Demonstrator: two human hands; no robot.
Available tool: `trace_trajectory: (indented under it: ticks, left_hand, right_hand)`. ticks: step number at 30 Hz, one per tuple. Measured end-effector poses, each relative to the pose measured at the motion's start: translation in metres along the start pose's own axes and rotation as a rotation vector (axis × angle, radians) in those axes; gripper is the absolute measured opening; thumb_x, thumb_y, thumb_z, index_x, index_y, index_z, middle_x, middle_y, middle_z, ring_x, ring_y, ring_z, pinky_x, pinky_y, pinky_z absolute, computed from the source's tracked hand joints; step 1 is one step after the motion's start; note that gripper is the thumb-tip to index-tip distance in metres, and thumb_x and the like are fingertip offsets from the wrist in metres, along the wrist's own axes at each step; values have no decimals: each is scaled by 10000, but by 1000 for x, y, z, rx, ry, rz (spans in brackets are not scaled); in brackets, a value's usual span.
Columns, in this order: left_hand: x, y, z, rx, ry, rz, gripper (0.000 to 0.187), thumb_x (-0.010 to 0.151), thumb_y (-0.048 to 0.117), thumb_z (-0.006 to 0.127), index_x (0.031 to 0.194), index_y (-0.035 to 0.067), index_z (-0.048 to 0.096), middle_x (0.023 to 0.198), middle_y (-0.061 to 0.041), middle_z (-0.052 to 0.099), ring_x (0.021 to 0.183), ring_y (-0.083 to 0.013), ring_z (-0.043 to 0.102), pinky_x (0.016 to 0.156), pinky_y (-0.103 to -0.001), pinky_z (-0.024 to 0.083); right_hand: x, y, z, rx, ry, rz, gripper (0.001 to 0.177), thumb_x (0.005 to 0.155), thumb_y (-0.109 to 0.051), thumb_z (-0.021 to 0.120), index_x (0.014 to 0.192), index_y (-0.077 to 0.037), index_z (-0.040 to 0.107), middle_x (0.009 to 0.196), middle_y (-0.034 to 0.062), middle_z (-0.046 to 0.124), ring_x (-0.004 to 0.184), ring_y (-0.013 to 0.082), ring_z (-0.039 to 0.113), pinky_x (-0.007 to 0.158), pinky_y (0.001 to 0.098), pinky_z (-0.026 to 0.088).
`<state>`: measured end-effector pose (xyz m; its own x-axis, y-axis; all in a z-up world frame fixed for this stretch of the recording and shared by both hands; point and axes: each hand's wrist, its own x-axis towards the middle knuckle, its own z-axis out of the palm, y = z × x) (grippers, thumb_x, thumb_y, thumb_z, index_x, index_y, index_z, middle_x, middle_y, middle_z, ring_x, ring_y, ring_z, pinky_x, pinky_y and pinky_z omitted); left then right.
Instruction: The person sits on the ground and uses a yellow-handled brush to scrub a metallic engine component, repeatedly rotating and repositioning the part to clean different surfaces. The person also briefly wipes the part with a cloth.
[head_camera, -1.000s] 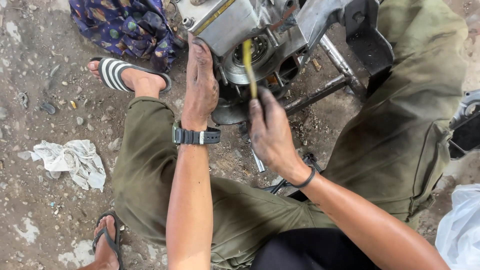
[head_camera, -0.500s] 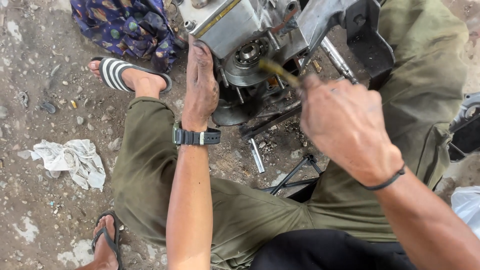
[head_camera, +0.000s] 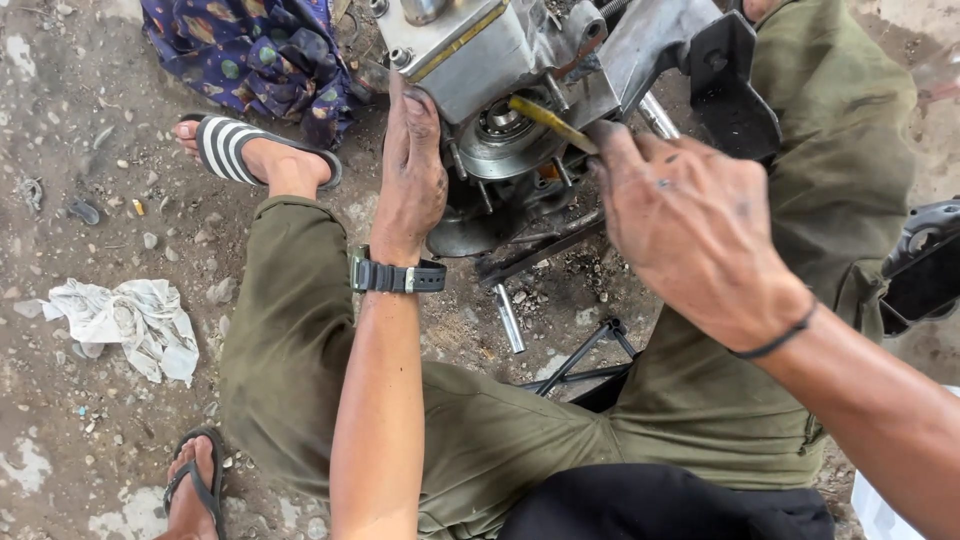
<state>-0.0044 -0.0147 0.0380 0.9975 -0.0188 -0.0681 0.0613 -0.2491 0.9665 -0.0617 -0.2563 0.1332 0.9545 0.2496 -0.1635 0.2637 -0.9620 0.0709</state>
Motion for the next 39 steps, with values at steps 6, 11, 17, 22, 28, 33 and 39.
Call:
trace_trajectory:
  ticks: [6, 11, 17, 22, 28, 33, 39]
  left_hand:
    - [-3, 10, 1, -8, -7, 15, 1060, 897, 788, 237, 1621, 51, 1, 1417, -106, 522, 984, -127, 561, 1056, -314, 452]
    - [1, -9, -2, -41, -30, 80, 971, 961, 748, 273, 1624, 90, 7, 1725, -201, -62, 1623, -325, -31, 1321, -455, 50]
    - [1, -11, -1, -60, -31, 121, 965, 986, 739, 286, 1621, 73, -5, 1728, -203, 95, 1617, -330, 134, 1295, -435, 218]
    - [2, -12, 0, -97, -38, 158, 893, 1037, 654, 307, 1624, 54, 2, 1716, -177, 100, 1623, -288, 0, 1333, -432, 97]
    - [-1, -8, -1, -59, -41, 126, 920, 1005, 707, 285, 1626, 90, 2, 1736, -180, -21, 1631, -321, -33, 1342, -468, 88]
    - [-1, -9, -1, -52, -43, 138, 897, 1025, 679, 278, 1624, 73, -4, 1733, -196, -22, 1628, -331, -35, 1345, -470, 85]
    - [2, -9, 2, -105, -32, 61, 999, 958, 715, 312, 1648, 73, -19, 993, 34, 369, 808, -79, 381, 1016, -277, 468]
  right_hand:
    - [-3, -18, 21, 53, -197, 6, 583, 1009, -91, 304, 1591, -58, 324, 1012, 170, 633, 563, 358, 726, 450, 500, 571]
    - [5, -19, 19, 572, 181, -165, 407, 1082, -185, 468, 1380, 58, 601, 1007, 186, 631, 652, 352, 636, 546, 498, 565]
    - [4, 10, 57, 147, 291, -57, 314, 1122, -251, 518, 1387, -200, 679, 911, 17, 552, 459, 118, 443, 298, 253, 389]
    - [0, 11, 55, 9, 410, -59, 465, 1062, -265, 569, 1519, -339, 609, 1097, 42, 659, 613, 172, 623, 360, 307, 434]
    - [2, -7, 36, 303, 258, -83, 390, 1069, -291, 518, 1371, -100, 675, 1023, 104, 690, 599, 325, 650, 411, 488, 532]
    - [6, -8, 44, 333, 278, -70, 198, 1041, -196, 578, 1121, -40, 670, 960, 106, 594, 551, 341, 603, 379, 496, 476]
    - [11, -7, 34, 463, 24, -48, 445, 1086, -353, 447, 1387, -98, 652, 672, 80, 701, 347, 185, 518, 296, 369, 441]
